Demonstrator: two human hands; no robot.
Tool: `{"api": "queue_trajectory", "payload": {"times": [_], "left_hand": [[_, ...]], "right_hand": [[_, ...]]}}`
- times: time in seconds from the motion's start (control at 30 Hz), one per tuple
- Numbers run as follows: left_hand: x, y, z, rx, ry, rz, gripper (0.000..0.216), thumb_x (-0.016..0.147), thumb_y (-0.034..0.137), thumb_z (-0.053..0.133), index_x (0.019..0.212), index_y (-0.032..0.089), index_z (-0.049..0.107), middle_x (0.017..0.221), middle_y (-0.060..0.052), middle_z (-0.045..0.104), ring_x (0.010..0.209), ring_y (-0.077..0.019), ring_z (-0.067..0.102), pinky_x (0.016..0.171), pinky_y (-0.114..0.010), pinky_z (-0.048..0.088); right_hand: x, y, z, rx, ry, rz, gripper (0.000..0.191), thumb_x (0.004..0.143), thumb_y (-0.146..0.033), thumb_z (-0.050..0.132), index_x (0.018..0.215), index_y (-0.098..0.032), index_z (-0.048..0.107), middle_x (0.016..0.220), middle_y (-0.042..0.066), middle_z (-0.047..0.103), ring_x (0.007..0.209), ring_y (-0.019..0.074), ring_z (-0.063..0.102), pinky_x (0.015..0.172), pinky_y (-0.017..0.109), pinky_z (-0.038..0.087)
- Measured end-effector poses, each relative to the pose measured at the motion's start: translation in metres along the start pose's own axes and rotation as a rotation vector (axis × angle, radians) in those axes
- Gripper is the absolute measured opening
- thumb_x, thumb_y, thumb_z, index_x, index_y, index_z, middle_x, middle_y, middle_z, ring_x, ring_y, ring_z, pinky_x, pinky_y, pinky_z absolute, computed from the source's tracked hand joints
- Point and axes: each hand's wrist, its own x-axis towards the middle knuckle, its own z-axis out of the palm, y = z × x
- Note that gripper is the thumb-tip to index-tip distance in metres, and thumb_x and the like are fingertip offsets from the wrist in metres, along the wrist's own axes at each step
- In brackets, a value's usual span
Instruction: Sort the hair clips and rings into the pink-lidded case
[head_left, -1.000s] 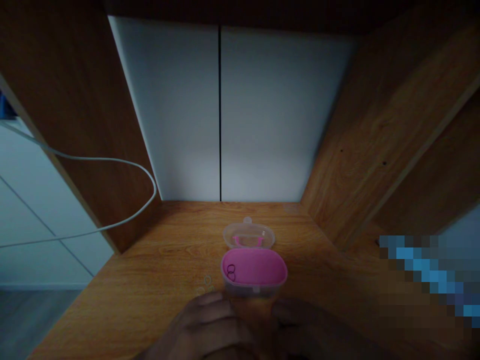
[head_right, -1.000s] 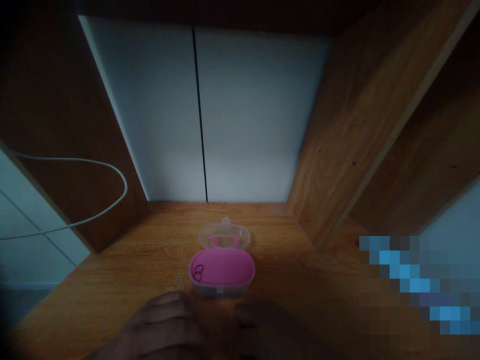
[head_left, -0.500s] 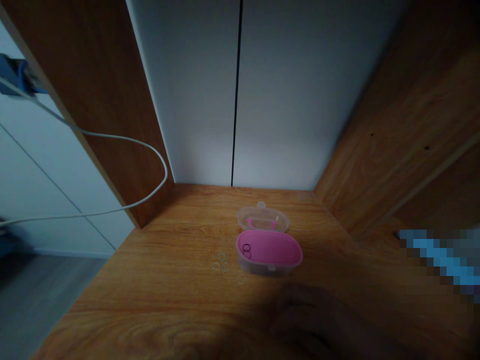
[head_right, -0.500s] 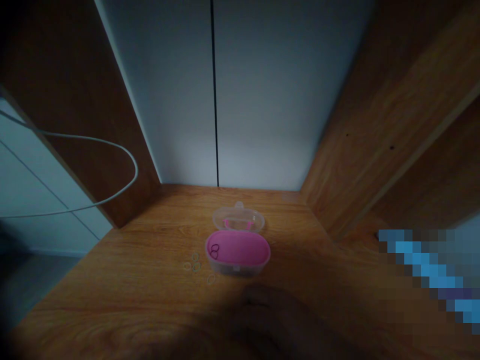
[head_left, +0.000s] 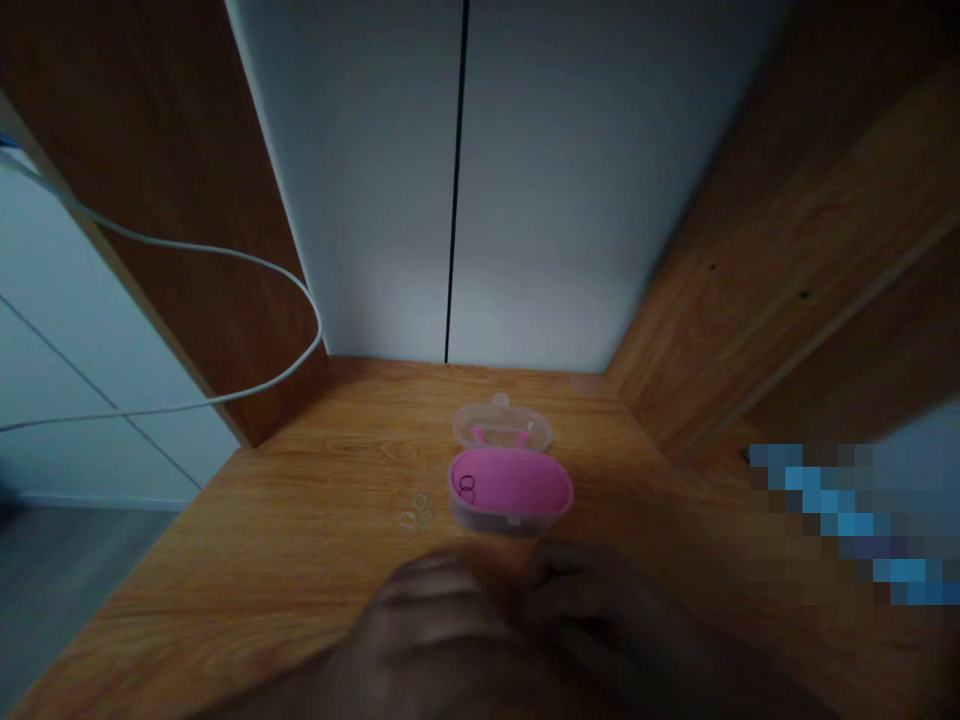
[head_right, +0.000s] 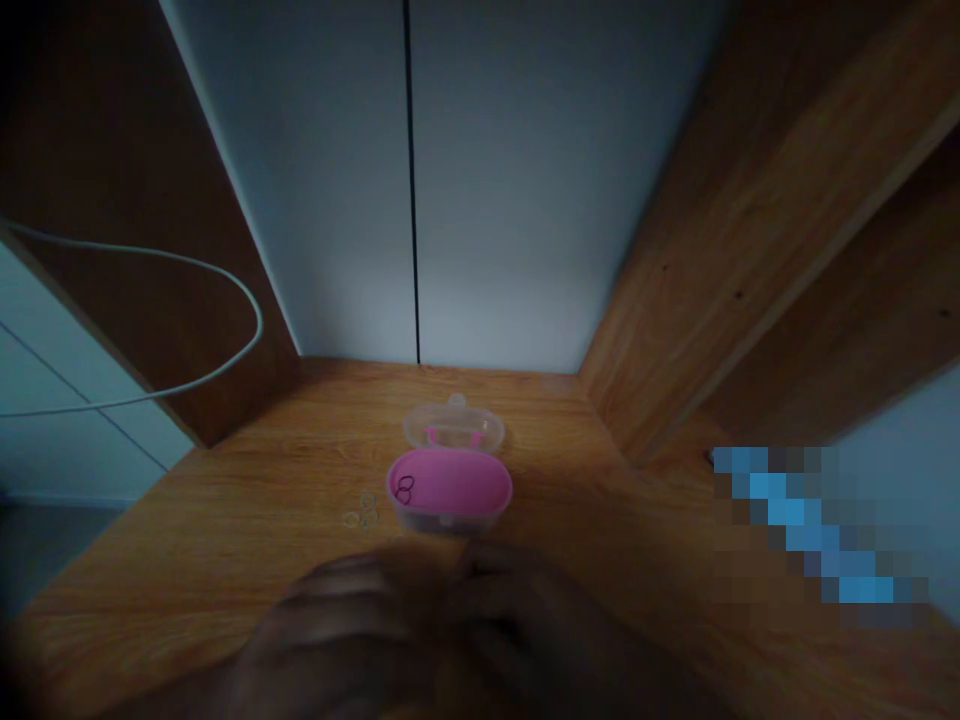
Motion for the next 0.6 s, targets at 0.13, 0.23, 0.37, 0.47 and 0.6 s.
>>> {"api": "queue_trajectory", "payload": {"times": [0.13, 0.23, 0.37, 0.47, 0.6], "left_hand": [[0.019, -0.015, 0.006, -0.157, 0.149, -0.232, 0.007, 0.091, 0.021, 0.069, 0.091, 0.020, 0.076, 0.078, -0.002, 0.078, 0.068, -0.0122, 0.073, 0.063, -0.019, 0.059], [0.016, -0.016, 0.005, -0.217, 0.143, -0.396, 0.009, 0.089, 0.020, 0.069, 0.094, 0.020, 0.077, 0.079, -0.003, 0.078, 0.068, -0.0137, 0.073, 0.063, -0.022, 0.061], [0.015, -0.014, 0.004, -0.265, 0.146, -0.395, 0.014, 0.088, 0.014, 0.068, 0.093, 0.022, 0.079, 0.080, -0.002, 0.078, 0.071, -0.0124, 0.073, 0.066, -0.020, 0.060], [0.017, -0.014, 0.005, -0.271, 0.153, -0.372, 0.016, 0.086, 0.012, 0.070, 0.092, 0.024, 0.079, 0.083, -0.001, 0.079, 0.073, -0.0112, 0.074, 0.067, -0.018, 0.059], [0.018, -0.015, 0.006, -0.263, 0.143, -0.397, 0.018, 0.085, 0.011, 0.071, 0.095, 0.024, 0.080, 0.085, -0.002, 0.080, 0.075, -0.0125, 0.075, 0.068, -0.020, 0.059]], "right_hand": [[0.003, 0.001, -0.002, 0.095, 0.064, 0.017, 0.026, 0.095, -0.014, 0.053, 0.100, -0.027, 0.076, 0.095, 0.001, 0.068, 0.086, 0.0130, 0.064, 0.081, 0.027, 0.052], [0.003, 0.003, -0.003, 0.188, 0.130, 0.006, 0.024, 0.097, -0.019, 0.054, 0.106, -0.028, 0.075, 0.101, 0.002, 0.070, 0.093, 0.0140, 0.066, 0.088, 0.030, 0.053], [0.003, 0.005, -0.004, 0.231, 0.164, -0.023, 0.024, 0.096, -0.018, 0.054, 0.106, -0.027, 0.075, 0.095, 0.002, 0.071, 0.088, 0.0136, 0.067, 0.082, 0.028, 0.053], [0.003, 0.006, -0.004, 0.249, 0.200, -0.054, 0.022, 0.095, -0.019, 0.055, 0.101, -0.024, 0.076, 0.095, 0.003, 0.072, 0.086, 0.0142, 0.067, 0.078, 0.028, 0.054], [0.003, 0.004, -0.004, 0.238, 0.196, -0.055, 0.022, 0.094, -0.018, 0.054, 0.099, -0.023, 0.075, 0.092, 0.003, 0.071, 0.084, 0.0138, 0.066, 0.078, 0.029, 0.053]]}}
